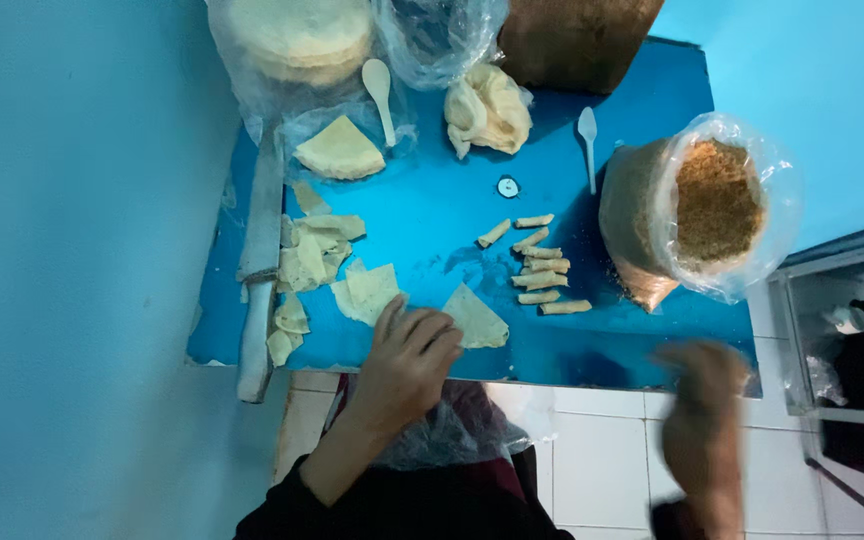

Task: The person pinches off pieces of dough and rolls and shapes them between both hands into small cylinders, placing each finished piece in a pile on the blue metal table. They work through the pile of dough scraps one piece at a time, with a large bag of brown sugar and plastic spoons at the edge of the table.

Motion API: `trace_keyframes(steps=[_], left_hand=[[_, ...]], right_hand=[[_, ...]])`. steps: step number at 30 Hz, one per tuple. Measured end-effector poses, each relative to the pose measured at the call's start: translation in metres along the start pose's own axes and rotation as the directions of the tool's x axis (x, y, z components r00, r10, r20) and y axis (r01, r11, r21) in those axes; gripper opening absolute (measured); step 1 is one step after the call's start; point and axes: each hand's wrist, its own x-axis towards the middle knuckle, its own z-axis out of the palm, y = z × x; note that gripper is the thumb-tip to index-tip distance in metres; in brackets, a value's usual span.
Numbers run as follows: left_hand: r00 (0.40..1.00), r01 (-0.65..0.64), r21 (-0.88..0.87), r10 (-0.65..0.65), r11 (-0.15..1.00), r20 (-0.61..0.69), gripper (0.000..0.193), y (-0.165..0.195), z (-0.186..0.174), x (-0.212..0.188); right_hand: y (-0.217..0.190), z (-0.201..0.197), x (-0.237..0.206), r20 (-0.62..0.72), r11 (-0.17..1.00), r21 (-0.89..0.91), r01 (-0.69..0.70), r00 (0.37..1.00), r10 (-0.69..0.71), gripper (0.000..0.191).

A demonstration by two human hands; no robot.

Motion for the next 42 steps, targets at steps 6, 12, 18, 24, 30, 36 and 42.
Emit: trace_keyframes(steps=[6,12,18,24,30,36,42], left_hand=[[0.997,-0.070,0.010,0.070,0.997,0.030,0.029,-0.002,-0.004,-0.006],[0.998,-0.032,-0.001,0.032,0.999,0.051,0.029,0.000,0.000,-0.007],[0.998,-0.051,0.000,0.051,0.999,0.045,0.029,-0.003,-0.001,-0.010],[0.998,-0.028,-0.034,0.029,0.999,0.049,0.031,-0.009,-0.001,-0.011],[0.996,-0.029,-0.010,0.030,1.000,0.079,0.032,-0.015,0.001,-0.016],[0.996,-0.014,0.003,0.014,1.000,0.093,0.031,-0.015,0.002,-0.015],[1.000,-0.006,-0.052,0.006,0.999,0.012,0.025,-0.009,-0.005,-0.010]], right_hand=[[-0.088,0.089,0.079,0.206,0.899,0.067,0.432,0.876,-0.437,0.053],[-0.096,0.093,0.093,0.315,0.727,-0.143,0.671,0.728,-0.610,0.056],[-0.096,0.103,0.100,0.386,0.527,-0.378,0.761,0.647,-0.658,0.039],[-0.080,0.022,0.125,0.102,0.886,-0.073,0.457,0.888,-0.449,0.022],[-0.027,-0.041,0.177,-0.059,0.974,-0.073,0.216,0.974,-0.220,0.032],[-0.009,-0.012,0.199,0.159,0.903,-0.407,0.141,0.984,-0.082,0.036],[0.003,0.007,0.198,0.205,0.966,-0.146,0.214,0.962,-0.182,0.038]])
